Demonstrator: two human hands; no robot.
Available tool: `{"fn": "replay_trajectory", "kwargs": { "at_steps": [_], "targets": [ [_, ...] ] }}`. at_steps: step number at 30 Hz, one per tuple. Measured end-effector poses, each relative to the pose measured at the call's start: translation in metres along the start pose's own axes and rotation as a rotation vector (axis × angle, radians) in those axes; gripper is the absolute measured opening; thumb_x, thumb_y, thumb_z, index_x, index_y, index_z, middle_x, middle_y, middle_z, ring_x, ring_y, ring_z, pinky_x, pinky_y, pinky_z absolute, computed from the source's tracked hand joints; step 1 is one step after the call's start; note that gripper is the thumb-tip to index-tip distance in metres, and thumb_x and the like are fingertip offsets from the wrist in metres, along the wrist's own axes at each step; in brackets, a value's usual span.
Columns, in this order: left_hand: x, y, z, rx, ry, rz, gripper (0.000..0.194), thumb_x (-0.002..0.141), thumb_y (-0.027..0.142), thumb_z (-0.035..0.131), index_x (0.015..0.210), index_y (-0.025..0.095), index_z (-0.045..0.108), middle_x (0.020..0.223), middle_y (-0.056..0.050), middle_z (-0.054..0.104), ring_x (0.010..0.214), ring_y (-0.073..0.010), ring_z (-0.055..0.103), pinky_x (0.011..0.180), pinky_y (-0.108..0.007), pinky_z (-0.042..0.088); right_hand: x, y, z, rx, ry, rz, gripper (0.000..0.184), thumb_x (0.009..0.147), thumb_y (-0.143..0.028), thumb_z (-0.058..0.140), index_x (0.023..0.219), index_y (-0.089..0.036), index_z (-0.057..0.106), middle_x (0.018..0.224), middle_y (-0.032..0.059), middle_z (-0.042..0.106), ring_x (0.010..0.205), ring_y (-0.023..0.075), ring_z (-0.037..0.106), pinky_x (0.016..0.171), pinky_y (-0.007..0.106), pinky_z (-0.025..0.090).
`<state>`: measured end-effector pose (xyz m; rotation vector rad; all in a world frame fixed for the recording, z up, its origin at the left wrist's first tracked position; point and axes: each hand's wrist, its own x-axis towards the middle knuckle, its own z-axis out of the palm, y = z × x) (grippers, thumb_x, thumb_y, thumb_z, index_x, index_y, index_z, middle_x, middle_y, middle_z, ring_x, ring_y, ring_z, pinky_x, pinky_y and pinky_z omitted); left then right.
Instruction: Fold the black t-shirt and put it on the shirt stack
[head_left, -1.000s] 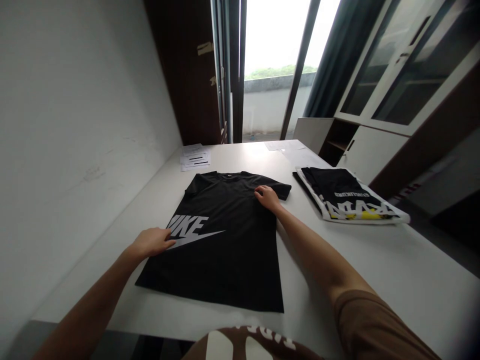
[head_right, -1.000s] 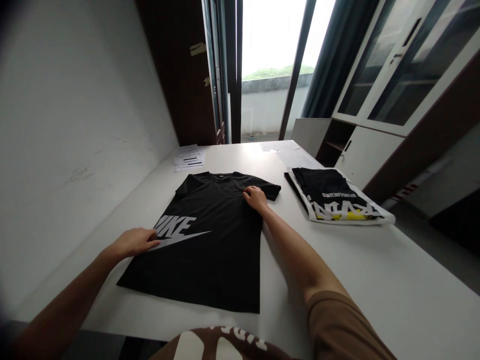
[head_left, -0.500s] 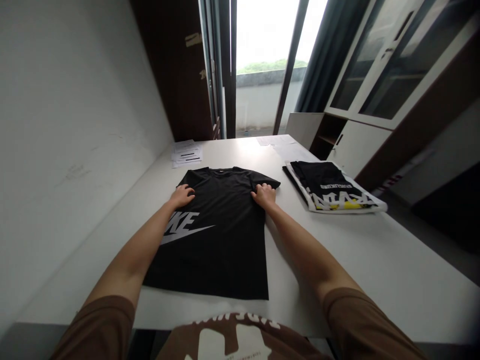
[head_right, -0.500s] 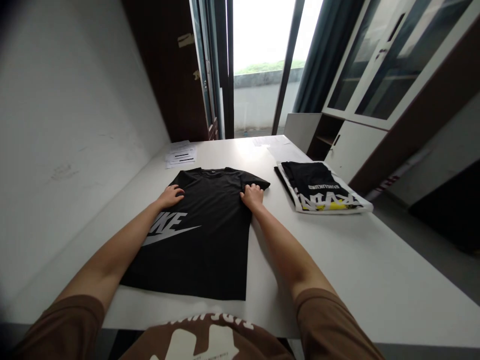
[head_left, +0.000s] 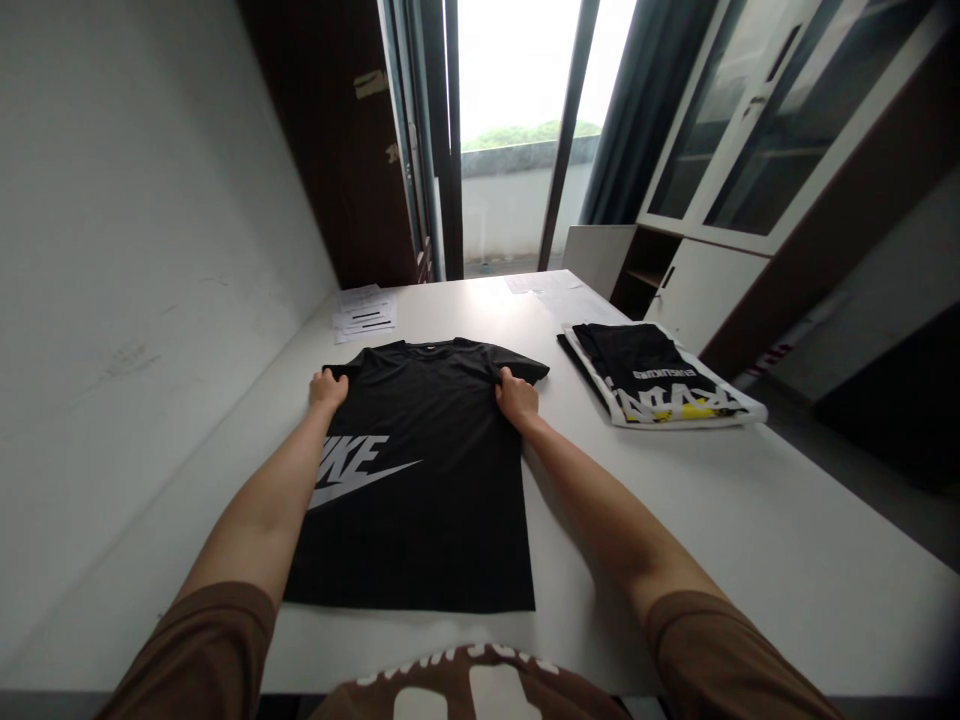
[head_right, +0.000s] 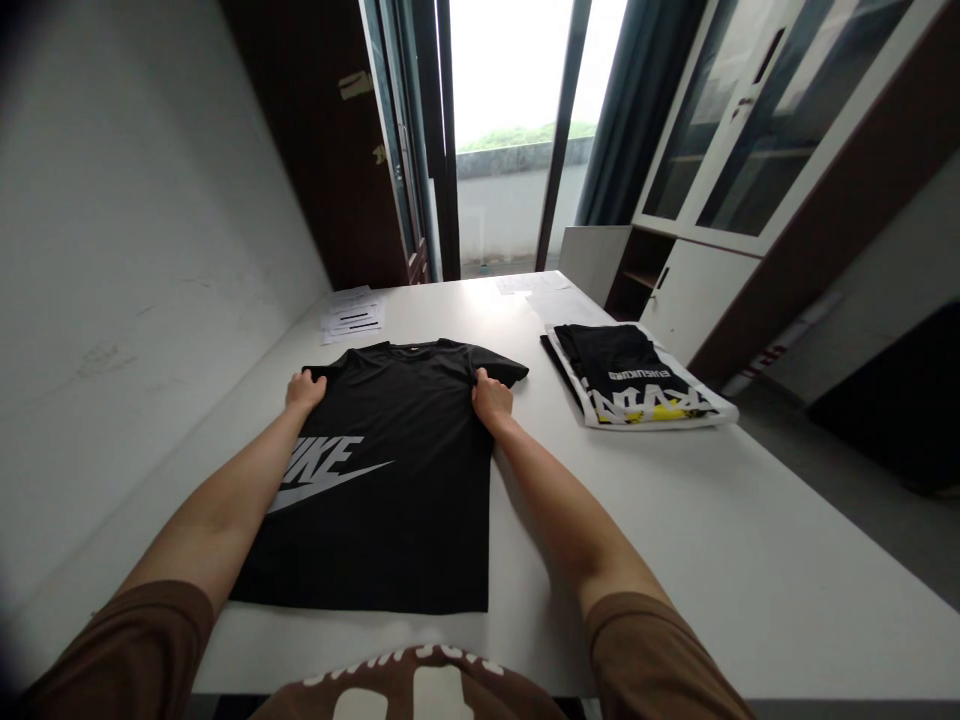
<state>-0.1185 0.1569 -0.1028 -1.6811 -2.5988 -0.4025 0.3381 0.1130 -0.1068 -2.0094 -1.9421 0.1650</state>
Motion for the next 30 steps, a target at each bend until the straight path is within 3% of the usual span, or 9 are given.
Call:
{"fn": "replay_trajectory", "kwargs": {
  "at_steps": [3, 5, 8, 11, 14, 19, 26, 28, 30],
  "targets": [
    [0.001, -0.027, -0.014, -0.004, 0.072, -0.182, 0.064, 0.096, 0.046, 0.043, 0.144, 0.005, 0.049, 0.146, -0.03, 0.05, 0.133, -0.0448, 0.049, 0.099, -0.06, 0.049, 0.001, -0.001, -0.001, 0.058, 0.003, -0.015, 0.037, 0.104, -0.03, 0.048, 0.14, -0.023, 0.052, 0.109, 0.0133, 0.075, 0.101, 0.031, 0.071, 0.085, 0.037, 0.049],
    [-0.004, -0.041, -0.019, -0.006, 0.109, -0.214, 0.064, 0.094, 0.046, 0.045, 0.146, 0.009, 0.049, 0.151, -0.028, 0.047, 0.136, -0.0453, 0.045, 0.099, -0.061, 0.049, 0.001, -0.001, 0.0, 0.095, 0.024, -0.039, 0.046, 0.103, -0.028, 0.049, 0.149, -0.024, 0.046, 0.114, 0.0121, 0.074, 0.102, 0.0303, 0.071, 0.086, 0.037, 0.05],
    [-0.011, -0.044, -0.017, -0.009, 0.072, 0.021, 0.055, 0.094, 0.04, 0.046, 0.138, 0.011, 0.06, 0.147, -0.022, 0.053, 0.135, -0.0393, 0.049, 0.109, -0.054, 0.045, -0.001, -0.003, 0.004, 0.126, 0.045, -0.09, 0.05, 0.103, -0.025, 0.048, 0.152, -0.028, 0.046, 0.129, 0.0101, 0.069, 0.105, 0.0278, 0.069, 0.089, 0.036, 0.05],
    [-0.015, -0.027, -0.005, -0.031, -0.059, 0.313, 0.043, 0.094, 0.036, 0.047, 0.121, 0.017, 0.073, 0.135, -0.014, 0.065, 0.128, -0.0291, 0.057, 0.117, -0.039, 0.041, -0.002, -0.005, 0.01, 0.118, 0.05, -0.137, 0.043, 0.101, -0.025, 0.049, 0.144, -0.028, 0.058, 0.134, 0.0092, 0.065, 0.108, 0.0262, 0.067, 0.092, 0.034, 0.049],
    [-0.014, -0.004, 0.009, -0.057, -0.131, 0.402, 0.041, 0.093, 0.038, 0.05, 0.122, 0.021, 0.074, 0.136, -0.007, 0.067, 0.128, -0.024, 0.059, 0.116, -0.031, 0.04, -0.001, -0.004, 0.015, 0.093, 0.076, -0.183, 0.036, 0.1, -0.026, 0.052, 0.132, -0.025, 0.068, 0.129, 0.0106, 0.067, 0.116, 0.027, 0.061, 0.1, 0.035, 0.046],
    [0.002, 0.011, 0.016, -0.05, -0.151, 0.327, 0.06, 0.091, 0.04, 0.056, 0.144, 0.014, 0.058, 0.151, -0.014, 0.057, 0.141, -0.0282, 0.051, 0.119, -0.036, 0.037, 0.005, 0.003, 0.021, 0.096, 0.073, -0.191, 0.029, 0.098, -0.027, 0.056, 0.121, -0.023, 0.075, 0.127, 0.0098, 0.069, 0.125, 0.0266, 0.055, 0.11, 0.037, 0.041],
    [0.002, 0.008, 0.003, 0.017, -0.031, 0.011, 0.066, 0.095, 0.042, 0.05, 0.15, 0.006, 0.046, 0.156, -0.03, 0.043, 0.145, -0.0458, 0.039, 0.113, -0.062, 0.037, 0.008, 0.001, 0.017, 0.21, -0.031, -0.285, 0.04, 0.094, -0.026, 0.064, 0.133, -0.028, 0.071, 0.145, 0.0035, 0.063, 0.139, 0.0244, 0.051, 0.119, 0.04, 0.037],
    [-0.015, 0.025, 0.001, 0.029, 0.021, 0.083, 0.06, 0.095, 0.039, 0.051, 0.148, 0.011, 0.049, 0.158, -0.025, 0.043, 0.146, -0.0422, 0.038, 0.116, -0.06, 0.035, 0.008, -0.002, 0.013, 0.284, -0.07, -0.295, 0.039, 0.094, -0.025, 0.064, 0.132, -0.03, 0.071, 0.138, 0.0026, 0.068, 0.133, 0.0239, 0.057, 0.116, 0.039, 0.041],
    [-0.045, 0.05, -0.002, -0.003, -0.028, 0.312, 0.053, 0.096, 0.036, 0.052, 0.144, 0.013, 0.056, 0.155, -0.02, 0.048, 0.143, -0.0369, 0.044, 0.119, -0.052, 0.035, 0.007, -0.004, 0.01, 0.368, -0.091, -0.292, 0.036, 0.094, -0.025, 0.062, 0.128, -0.03, 0.074, 0.127, 0.0017, 0.073, 0.121, 0.0223, 0.064, 0.108, 0.036, 0.047]
  ]
}}
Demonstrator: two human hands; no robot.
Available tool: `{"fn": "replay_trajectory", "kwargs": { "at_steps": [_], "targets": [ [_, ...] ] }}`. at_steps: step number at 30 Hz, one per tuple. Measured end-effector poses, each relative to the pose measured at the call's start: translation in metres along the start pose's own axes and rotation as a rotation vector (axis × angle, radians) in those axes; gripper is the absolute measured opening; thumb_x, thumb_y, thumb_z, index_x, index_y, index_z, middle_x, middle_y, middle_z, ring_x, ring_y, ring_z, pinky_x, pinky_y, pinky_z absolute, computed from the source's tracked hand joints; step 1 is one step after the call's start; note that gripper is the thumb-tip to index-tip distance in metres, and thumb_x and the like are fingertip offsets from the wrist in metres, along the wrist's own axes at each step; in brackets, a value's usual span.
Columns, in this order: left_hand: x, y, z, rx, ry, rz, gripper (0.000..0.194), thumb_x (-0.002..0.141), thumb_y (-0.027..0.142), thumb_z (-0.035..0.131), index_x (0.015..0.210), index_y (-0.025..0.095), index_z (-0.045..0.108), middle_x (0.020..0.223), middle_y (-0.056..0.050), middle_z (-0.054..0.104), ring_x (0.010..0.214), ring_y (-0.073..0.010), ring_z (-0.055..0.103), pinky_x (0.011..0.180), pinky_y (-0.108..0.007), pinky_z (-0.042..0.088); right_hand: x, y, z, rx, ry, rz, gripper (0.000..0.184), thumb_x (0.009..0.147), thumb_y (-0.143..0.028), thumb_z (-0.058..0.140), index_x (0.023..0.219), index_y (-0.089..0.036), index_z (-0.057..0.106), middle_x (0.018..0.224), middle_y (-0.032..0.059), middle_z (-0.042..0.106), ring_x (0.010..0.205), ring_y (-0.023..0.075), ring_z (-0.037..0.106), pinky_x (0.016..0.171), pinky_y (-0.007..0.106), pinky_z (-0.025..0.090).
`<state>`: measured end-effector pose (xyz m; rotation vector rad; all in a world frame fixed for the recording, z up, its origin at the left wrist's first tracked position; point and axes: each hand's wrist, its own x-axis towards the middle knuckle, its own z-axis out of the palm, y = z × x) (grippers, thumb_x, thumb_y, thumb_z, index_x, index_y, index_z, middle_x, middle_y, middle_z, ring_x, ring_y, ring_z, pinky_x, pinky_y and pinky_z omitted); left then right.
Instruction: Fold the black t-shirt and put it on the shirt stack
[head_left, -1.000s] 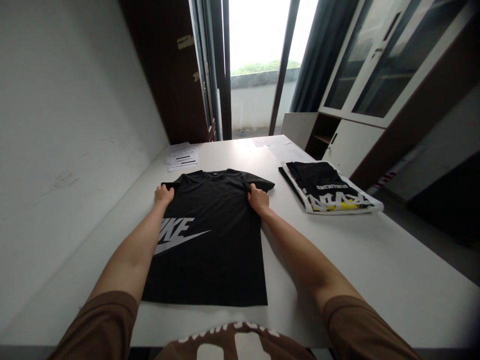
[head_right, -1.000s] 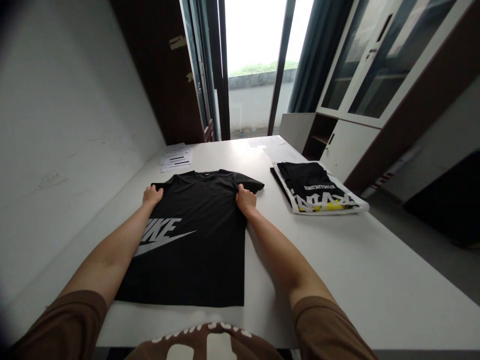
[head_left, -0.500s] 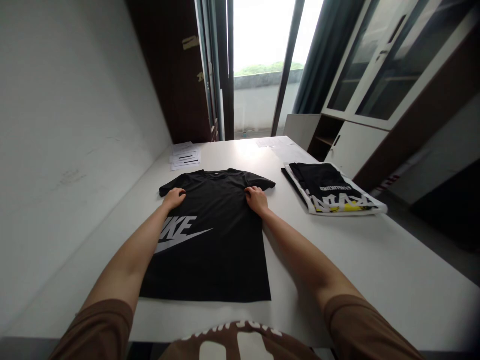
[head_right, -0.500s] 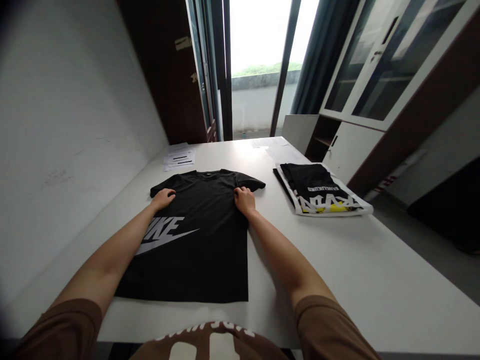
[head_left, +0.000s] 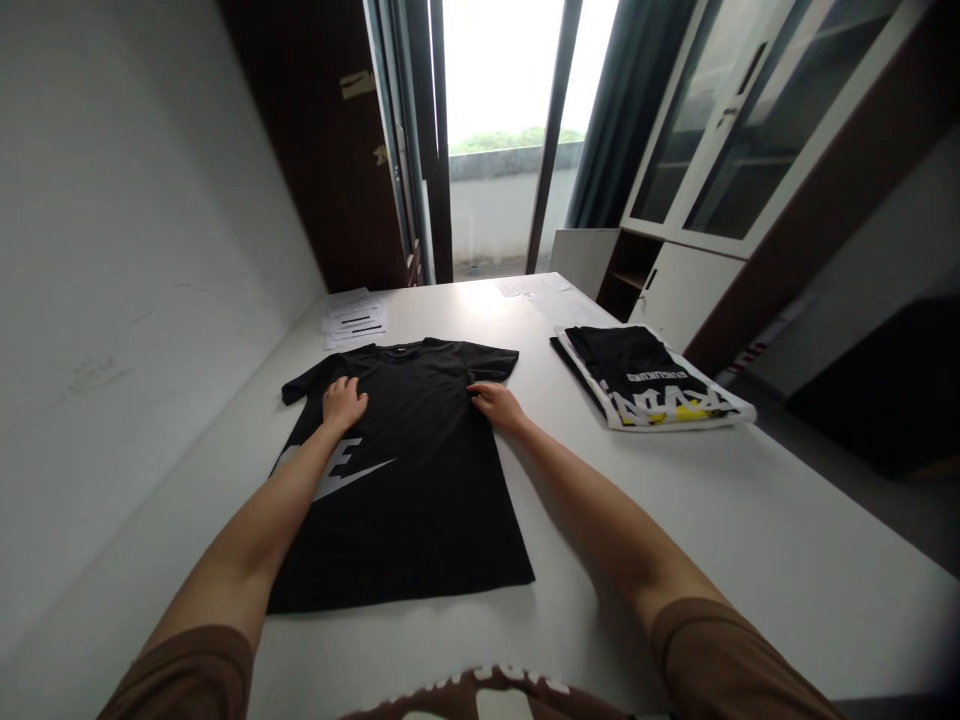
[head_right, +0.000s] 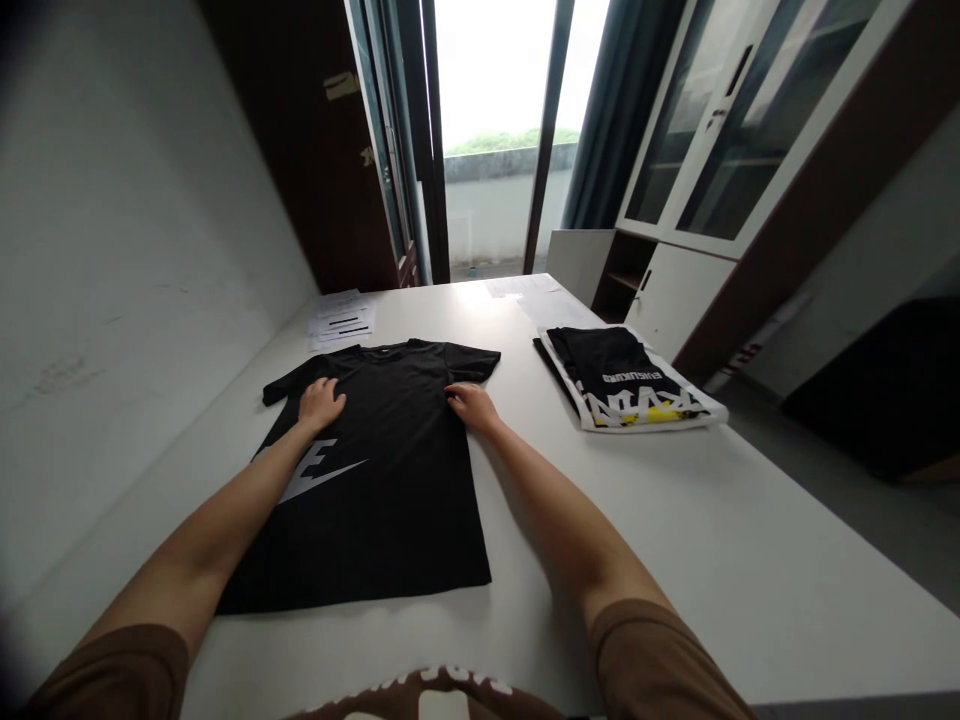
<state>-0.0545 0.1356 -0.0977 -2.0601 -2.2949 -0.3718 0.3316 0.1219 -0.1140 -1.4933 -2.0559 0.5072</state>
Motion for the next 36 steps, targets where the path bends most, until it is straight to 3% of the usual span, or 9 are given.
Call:
{"fn": "replay_trajectory", "kwargs": {
  "at_steps": [3, 6, 9, 12, 15, 19, 22, 30, 36],
  "targets": [
    [-0.053, 0.065, -0.007, -0.141, -0.12, 0.46, 0.041, 0.098, 0.033, 0.052, 0.132, 0.017, 0.067, 0.147, -0.013, 0.057, 0.137, -0.0296, 0.05, 0.12, -0.042, 0.037, 0.0, -0.001, 0.0, 0.064, -0.005, 0.014, 0.032, 0.096, -0.026, 0.058, 0.122, -0.028, 0.076, 0.107, 0.0005, 0.077, 0.097, 0.0193, 0.069, 0.092, 0.03, 0.052],
    [-0.125, 0.128, -0.022, -0.235, -0.233, 0.898, 0.04, 0.099, 0.037, 0.056, 0.136, 0.023, 0.064, 0.148, -0.009, 0.056, 0.135, -0.0262, 0.051, 0.117, -0.04, 0.039, 0.0, 0.0, 0.003, 0.007, -0.003, 0.036, 0.031, 0.096, -0.026, 0.056, 0.119, -0.027, 0.077, 0.095, 0.0001, 0.077, 0.088, 0.0185, 0.068, 0.085, 0.028, 0.05],
    [-0.191, 0.173, -0.039, -0.208, -0.282, 1.125, 0.055, 0.095, 0.051, 0.064, 0.143, 0.025, 0.057, 0.142, -0.011, 0.059, 0.126, -0.0283, 0.056, 0.107, -0.041, 0.046, -0.001, -0.001, 0.005, -0.1, 0.017, 0.05, 0.031, 0.095, -0.022, 0.055, 0.113, -0.029, 0.079, 0.099, 0.0004, 0.077, 0.096, 0.0196, 0.067, 0.09, 0.028, 0.047],
    [-0.232, 0.197, -0.049, -0.1, -0.291, 1.143, 0.064, 0.091, 0.063, 0.065, 0.139, 0.022, 0.058, 0.119, -0.013, 0.065, 0.106, -0.0295, 0.063, 0.089, -0.04, 0.051, -0.002, -0.002, 0.004, -0.2, 0.054, 0.107, 0.028, 0.094, -0.022, 0.056, 0.108, -0.029, 0.079, 0.107, 0.0029, 0.075, 0.107, 0.0224, 0.063, 0.097, 0.031, 0.043],
    [-0.249, 0.209, -0.046, -0.063, -0.327, 1.119, 0.055, 0.094, 0.065, 0.06, 0.125, 0.02, 0.062, 0.105, -0.011, 0.067, 0.09, -0.0266, 0.067, 0.077, -0.037, 0.051, -0.003, -0.001, 0.0, -0.26, 0.111, 0.202, 0.026, 0.096, -0.027, 0.056, 0.11, -0.027, 0.078, 0.115, 0.0081, 0.071, 0.115, 0.0261, 0.059, 0.1, 0.035, 0.042],
    [-0.252, 0.214, -0.036, -0.068, -0.358, 1.165, 0.02, 0.106, 0.037, 0.049, 0.11, 0.021, 0.061, 0.095, -0.005, 0.07, 0.079, -0.0213, 0.069, 0.068, -0.032, 0.048, 0.002, 0.009, -0.004, -0.268, 0.192, 0.271, 0.038, 0.101, -0.037, 0.052, 0.133, -0.025, 0.068, 0.13, 0.0119, 0.067, 0.123, 0.0288, 0.055, 0.107, 0.04, 0.038],
    [-0.252, 0.214, -0.034, -0.115, -0.403, 1.191, 0.014, 0.106, 0.027, 0.047, 0.106, 0.022, 0.06, 0.096, -0.004, 0.072, 0.082, -0.0195, 0.07, 0.07, -0.03, 0.047, 0.009, 0.016, -0.005, -0.278, 0.22, 0.297, 0.053, 0.103, -0.045, 0.05, 0.15, -0.021, 0.053, 0.14, 0.0148, 0.063, 0.132, 0.0305, 0.052, 0.113, 0.044, 0.033],
    [-0.273, 0.218, -0.061, -0.616, -0.71, 0.859, 0.013, 0.104, 0.029, 0.053, 0.102, 0.022, 0.064, 0.091, 0.001, 0.073, 0.079, -0.0129, 0.067, 0.071, -0.021, 0.045, 0.026, 0.018, -0.002, -0.223, 0.18, 0.334, 0.073, 0.105, -0.058, 0.042, 0.164, -0.016, 0.033, 0.123, 0.0183, 0.072, 0.119, 0.0311, 0.065, 0.11, 0.042, 0.037],
    [-0.276, 0.213, -0.066, -0.622, -0.663, 0.73, 0.014, 0.098, 0.032, 0.062, 0.093, 0.022, 0.069, 0.079, 0.001, 0.071, 0.07, -0.0132, 0.064, 0.063, -0.022, 0.04, 0.037, 0.03, -0.001, -0.12, 0.207, 0.35, 0.066, 0.105, -0.056, 0.045, 0.157, -0.017, 0.046, 0.136, 0.0174, 0.068, 0.128, 0.0298, 0.063, 0.114, 0.043, 0.038]
  ]
}}
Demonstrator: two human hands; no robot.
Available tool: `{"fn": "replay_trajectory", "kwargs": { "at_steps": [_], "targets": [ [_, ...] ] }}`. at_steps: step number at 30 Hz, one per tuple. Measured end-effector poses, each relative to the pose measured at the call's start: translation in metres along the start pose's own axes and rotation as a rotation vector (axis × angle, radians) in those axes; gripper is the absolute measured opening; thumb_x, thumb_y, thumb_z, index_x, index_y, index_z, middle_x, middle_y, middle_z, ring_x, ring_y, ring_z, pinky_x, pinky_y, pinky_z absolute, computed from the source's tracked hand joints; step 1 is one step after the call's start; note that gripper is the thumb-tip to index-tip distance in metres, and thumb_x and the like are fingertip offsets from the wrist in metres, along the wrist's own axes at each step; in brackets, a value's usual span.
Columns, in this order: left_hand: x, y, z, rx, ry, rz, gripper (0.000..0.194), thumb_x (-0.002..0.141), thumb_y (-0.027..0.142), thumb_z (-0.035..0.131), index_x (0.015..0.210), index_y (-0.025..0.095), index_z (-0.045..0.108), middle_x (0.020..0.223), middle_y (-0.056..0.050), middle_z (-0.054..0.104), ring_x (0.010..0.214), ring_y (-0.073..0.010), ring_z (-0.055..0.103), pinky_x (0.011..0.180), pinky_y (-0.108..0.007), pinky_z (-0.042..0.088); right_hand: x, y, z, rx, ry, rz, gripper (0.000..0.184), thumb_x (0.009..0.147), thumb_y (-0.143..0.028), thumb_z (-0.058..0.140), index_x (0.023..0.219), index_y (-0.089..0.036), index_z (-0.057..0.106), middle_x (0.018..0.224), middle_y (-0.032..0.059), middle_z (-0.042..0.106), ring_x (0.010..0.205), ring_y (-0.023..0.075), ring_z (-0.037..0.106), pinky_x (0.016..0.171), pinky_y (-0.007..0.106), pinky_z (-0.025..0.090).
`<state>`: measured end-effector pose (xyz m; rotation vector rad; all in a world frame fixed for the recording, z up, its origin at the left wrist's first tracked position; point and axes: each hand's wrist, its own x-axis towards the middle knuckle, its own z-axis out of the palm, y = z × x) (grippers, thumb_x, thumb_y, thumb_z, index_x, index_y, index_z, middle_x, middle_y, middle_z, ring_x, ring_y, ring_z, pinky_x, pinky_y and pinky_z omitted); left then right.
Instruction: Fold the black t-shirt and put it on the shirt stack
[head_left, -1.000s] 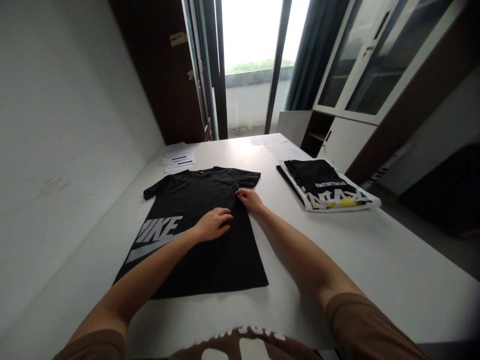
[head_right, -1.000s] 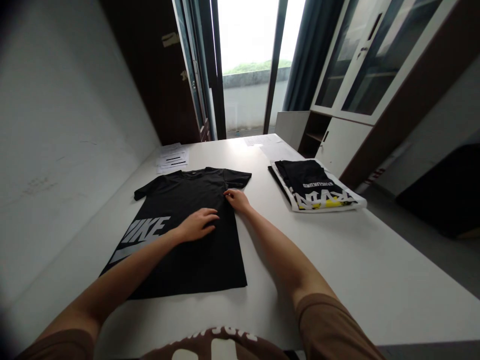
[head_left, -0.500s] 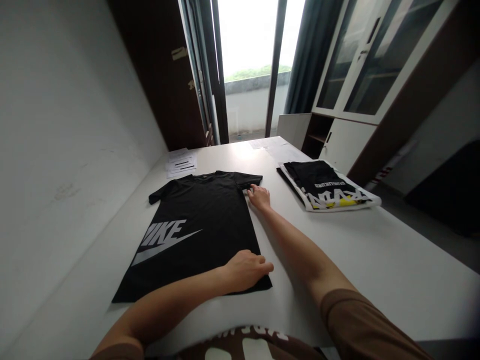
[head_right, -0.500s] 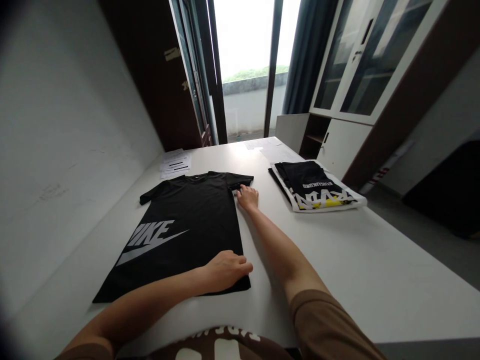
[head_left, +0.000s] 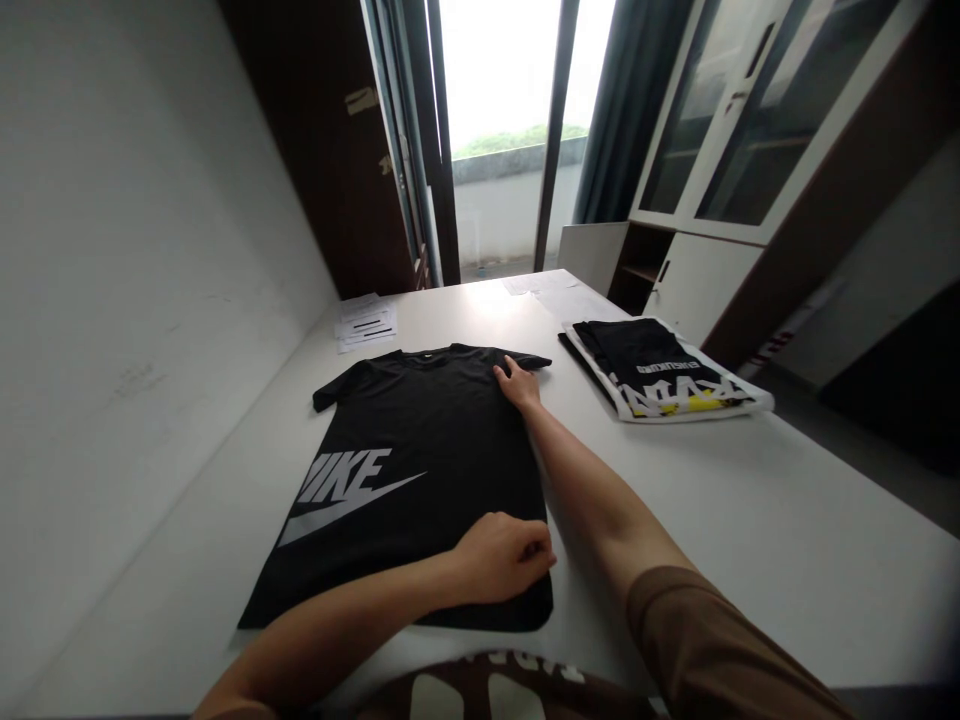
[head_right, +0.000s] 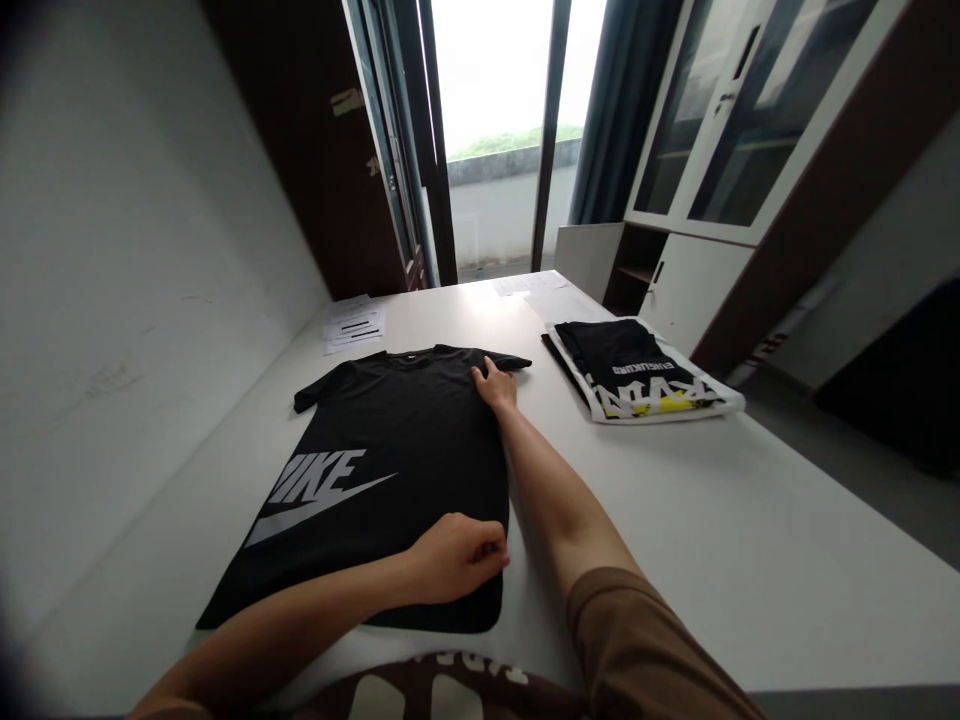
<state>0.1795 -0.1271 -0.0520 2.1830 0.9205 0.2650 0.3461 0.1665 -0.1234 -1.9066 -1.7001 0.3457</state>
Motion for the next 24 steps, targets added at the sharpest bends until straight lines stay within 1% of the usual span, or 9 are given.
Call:
{"fn": "replay_trajectory", "kwargs": {
  "at_steps": [3, 5, 8, 12, 16, 19, 20, 22, 24],
  "targets": [
    [0.0, -0.005, -0.001, -0.061, -0.03, -0.011, 0.014, 0.097, 0.034, 0.065, 0.092, 0.022, 0.07, 0.077, 0.002, 0.07, 0.069, -0.0126, 0.063, 0.063, -0.021, 0.04, 0.002, 0.005, -0.004, 0.136, 0.052, 0.025, 0.059, 0.106, -0.048, 0.044, 0.156, -0.017, 0.049, 0.144, 0.0149, 0.063, 0.132, 0.0273, 0.06, 0.113, 0.04, 0.042],
    [0.001, -0.006, -0.001, -0.142, -0.059, -0.002, 0.015, 0.096, 0.035, 0.067, 0.09, 0.021, 0.069, 0.074, 0.003, 0.068, 0.068, -0.0114, 0.062, 0.063, -0.02, 0.04, 0.002, 0.007, -0.006, 0.203, 0.075, 0.014, 0.057, 0.104, -0.045, 0.046, 0.155, -0.018, 0.05, 0.147, 0.013, 0.061, 0.136, 0.0263, 0.058, 0.114, 0.04, 0.042],
    [0.003, -0.005, -0.002, -0.197, -0.051, -0.023, 0.02, 0.093, 0.037, 0.07, 0.085, 0.02, 0.067, 0.07, 0.005, 0.064, 0.066, -0.0096, 0.058, 0.062, -0.02, 0.038, 0.004, 0.007, -0.006, 0.297, 0.084, -0.009, 0.057, 0.102, -0.044, 0.049, 0.154, -0.019, 0.051, 0.151, 0.0113, 0.058, 0.14, 0.0246, 0.054, 0.117, 0.039, 0.04],
    [0.001, -0.008, -0.014, -0.154, -0.029, -0.07, 0.024, 0.088, 0.039, 0.074, 0.079, 0.019, 0.065, 0.07, 0.005, 0.061, 0.063, -0.0085, 0.052, 0.06, -0.021, 0.035, 0.013, 0.004, 0.0, 0.472, 0.085, -0.013, 0.058, 0.103, -0.043, 0.048, 0.154, -0.015, 0.05, 0.154, 0.0123, 0.054, 0.145, 0.0214, 0.049, 0.119, 0.037, 0.039],
    [-0.016, -0.021, -0.027, -0.168, -0.029, -0.16, 0.024, 0.086, 0.038, 0.077, 0.079, 0.018, 0.065, 0.07, 0.006, 0.06, 0.063, -0.0087, 0.051, 0.059, -0.021, 0.034, 0.019, -0.005, 0.006, 0.646, 0.076, 0.032, 0.059, 0.105, -0.042, 0.039, 0.156, -0.013, 0.046, 0.159, 0.0124, 0.048, 0.149, 0.0192, 0.044, 0.12, 0.037, 0.037],
    [-0.034, -0.029, -0.032, -0.216, -0.008, -0.213, 0.02, 0.085, 0.034, 0.077, 0.093, 0.019, 0.069, 0.071, 0.006, 0.058, 0.064, -0.0092, 0.051, 0.06, -0.021, 0.036, 0.016, -0.016, 0.003, 0.756, 0.111, 0.03, 0.061, 0.106, -0.046, 0.035, 0.158, -0.016, 0.044, 0.162, 0.011, 0.044, 0.149, 0.0191, 0.043, 0.119, 0.038, 0.038],
    [-0.041, -0.031, -0.033, -0.23, 0.015, -0.221, 0.022, 0.086, 0.031, 0.076, 0.104, 0.02, 0.069, 0.071, 0.007, 0.056, 0.064, -0.0091, 0.05, 0.06, -0.021, 0.036, 0.014, -0.021, 0.001, 0.787, 0.13, 0.021, 0.062, 0.107, -0.048, 0.033, 0.159, -0.017, 0.043, 0.163, 0.0107, 0.044, 0.149, 0.0194, 0.043, 0.119, 0.038, 0.038],
    [-0.052, -0.033, -0.037, -0.239, 0.066, -0.219, 0.036, 0.088, 0.025, 0.071, 0.124, 0.024, 0.067, 0.072, 0.008, 0.051, 0.063, -0.0085, 0.047, 0.061, -0.02, 0.036, 0.011, -0.034, -0.003, 0.829, 0.162, -0.007, 0.064, 0.107, -0.052, 0.03, 0.161, -0.019, 0.04, 0.163, 0.0096, 0.043, 0.149, 0.0201, 0.043, 0.12, 0.038, 0.038],
    [-0.063, -0.033, -0.043, -0.221, 0.083, -0.197, 0.04, 0.09, 0.022, 0.066, 0.129, 0.027, 0.068, 0.073, 0.008, 0.048, 0.063, -0.0082, 0.046, 0.062, -0.02, 0.036, 0.011, -0.052, -0.003, 0.844, 0.161, -0.051, 0.067, 0.107, -0.057, 0.029, 0.163, -0.022, 0.036, 0.164, 0.0073, 0.042, 0.15, 0.0204, 0.041, 0.12, 0.038, 0.038]
  ]
}}
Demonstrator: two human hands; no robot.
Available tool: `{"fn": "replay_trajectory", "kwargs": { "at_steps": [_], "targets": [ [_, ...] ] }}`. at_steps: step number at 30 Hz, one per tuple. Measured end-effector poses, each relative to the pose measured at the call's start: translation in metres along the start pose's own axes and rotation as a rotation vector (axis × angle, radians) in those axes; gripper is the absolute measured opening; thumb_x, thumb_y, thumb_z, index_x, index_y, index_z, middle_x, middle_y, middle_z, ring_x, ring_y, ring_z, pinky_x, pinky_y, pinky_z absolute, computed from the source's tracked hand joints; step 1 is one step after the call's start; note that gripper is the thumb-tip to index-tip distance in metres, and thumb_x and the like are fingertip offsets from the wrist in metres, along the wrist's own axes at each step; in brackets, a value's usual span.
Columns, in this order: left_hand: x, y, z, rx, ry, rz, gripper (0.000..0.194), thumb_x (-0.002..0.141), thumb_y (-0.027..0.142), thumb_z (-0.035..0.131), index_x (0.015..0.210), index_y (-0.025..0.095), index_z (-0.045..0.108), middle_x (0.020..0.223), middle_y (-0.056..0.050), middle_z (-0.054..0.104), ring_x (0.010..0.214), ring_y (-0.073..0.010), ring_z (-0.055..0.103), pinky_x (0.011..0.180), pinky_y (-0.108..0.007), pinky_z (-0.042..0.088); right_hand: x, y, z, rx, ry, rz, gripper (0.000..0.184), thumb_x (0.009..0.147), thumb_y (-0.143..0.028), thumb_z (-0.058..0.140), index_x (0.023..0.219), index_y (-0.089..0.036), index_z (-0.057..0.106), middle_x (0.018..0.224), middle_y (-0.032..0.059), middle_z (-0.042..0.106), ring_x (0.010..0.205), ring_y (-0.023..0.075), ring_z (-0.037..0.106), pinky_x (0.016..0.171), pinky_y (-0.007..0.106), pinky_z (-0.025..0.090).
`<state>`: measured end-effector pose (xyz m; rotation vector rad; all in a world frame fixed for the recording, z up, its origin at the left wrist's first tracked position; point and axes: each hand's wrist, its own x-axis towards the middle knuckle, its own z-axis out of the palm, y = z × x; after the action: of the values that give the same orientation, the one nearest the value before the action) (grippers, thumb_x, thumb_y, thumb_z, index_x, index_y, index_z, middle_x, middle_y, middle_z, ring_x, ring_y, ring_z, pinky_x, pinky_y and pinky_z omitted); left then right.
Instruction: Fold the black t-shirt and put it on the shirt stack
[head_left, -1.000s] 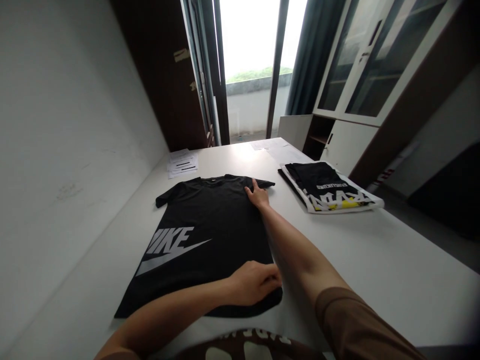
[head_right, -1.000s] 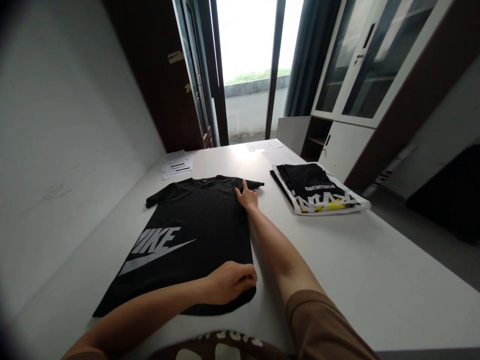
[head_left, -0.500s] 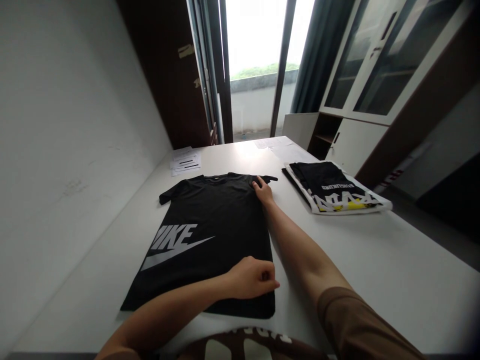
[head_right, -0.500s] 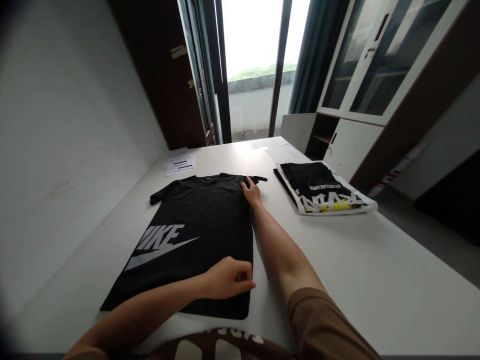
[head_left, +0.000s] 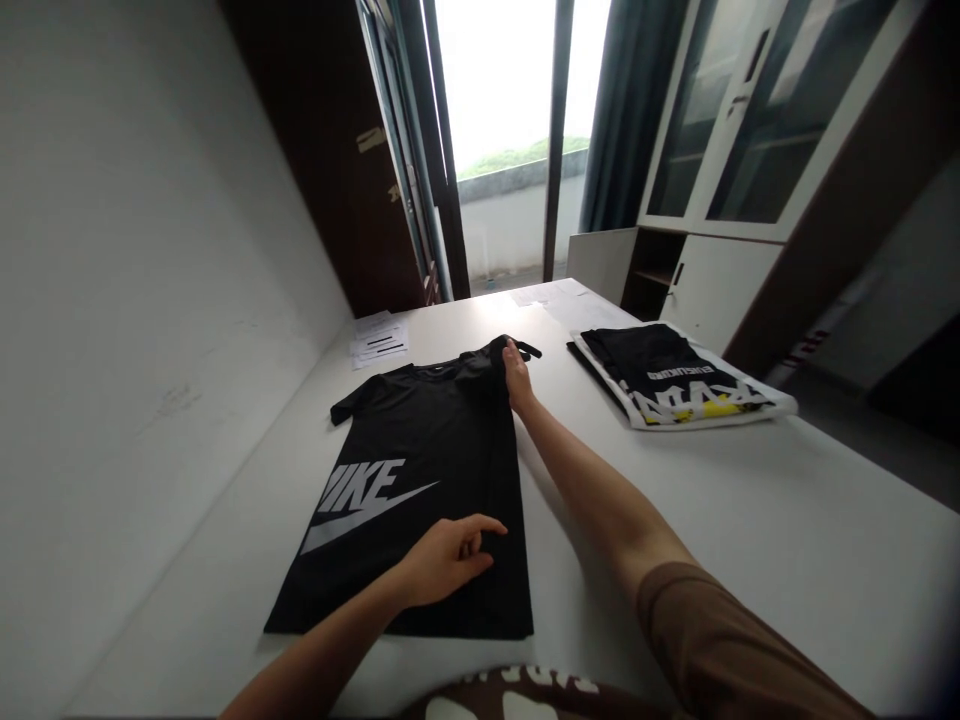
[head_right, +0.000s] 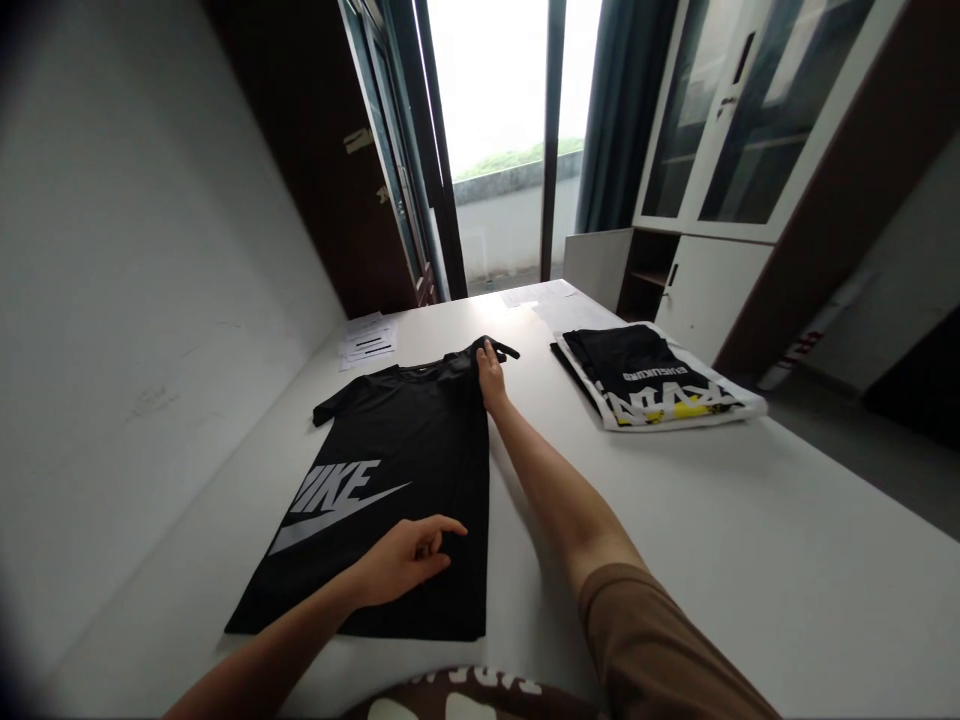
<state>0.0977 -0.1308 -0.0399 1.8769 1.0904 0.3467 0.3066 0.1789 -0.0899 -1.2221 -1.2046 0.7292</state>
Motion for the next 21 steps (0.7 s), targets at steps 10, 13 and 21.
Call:
{"fn": "replay_trajectory", "kwargs": {
  "at_steps": [10, 13, 21],
  "targets": [
    [-0.034, -0.024, -0.034, -0.051, -0.11, -0.009, 0.033, 0.089, 0.022, 0.068, 0.121, 0.02, 0.075, 0.066, 0.006, 0.051, 0.061, -0.0089, 0.049, 0.061, -0.02, 0.037, 0.001, -0.021, 0.123, -0.306, -0.33, -0.046, 0.071, 0.105, -0.056, 0.04, 0.164, -0.017, 0.035, 0.16, 0.0112, 0.047, 0.151, 0.0268, 0.04, 0.124, 0.04, 0.029],
    [-0.035, -0.031, -0.038, -0.072, -0.086, 0.013, 0.034, 0.087, 0.021, 0.07, 0.121, 0.021, 0.075, 0.066, 0.007, 0.05, 0.06, -0.0084, 0.047, 0.06, -0.02, 0.036, -0.012, -0.025, 0.154, -0.48, -0.406, -0.107, 0.068, 0.106, -0.054, 0.043, 0.164, -0.02, 0.035, 0.159, 0.0119, 0.048, 0.151, 0.0292, 0.039, 0.124, 0.043, 0.028],
    [-0.035, -0.034, -0.047, -0.09, -0.179, 0.0, 0.021, 0.088, 0.024, 0.069, 0.106, 0.017, 0.079, 0.064, 0.004, 0.058, 0.058, -0.0091, 0.051, 0.056, -0.019, 0.035, -0.05, -0.007, 0.182, -0.75, -0.58, -0.205, 0.06, 0.103, -0.05, 0.052, 0.155, -0.021, 0.048, 0.164, 0.0154, 0.039, 0.154, 0.0308, 0.03, 0.124, 0.052, 0.023]
  ]
}}
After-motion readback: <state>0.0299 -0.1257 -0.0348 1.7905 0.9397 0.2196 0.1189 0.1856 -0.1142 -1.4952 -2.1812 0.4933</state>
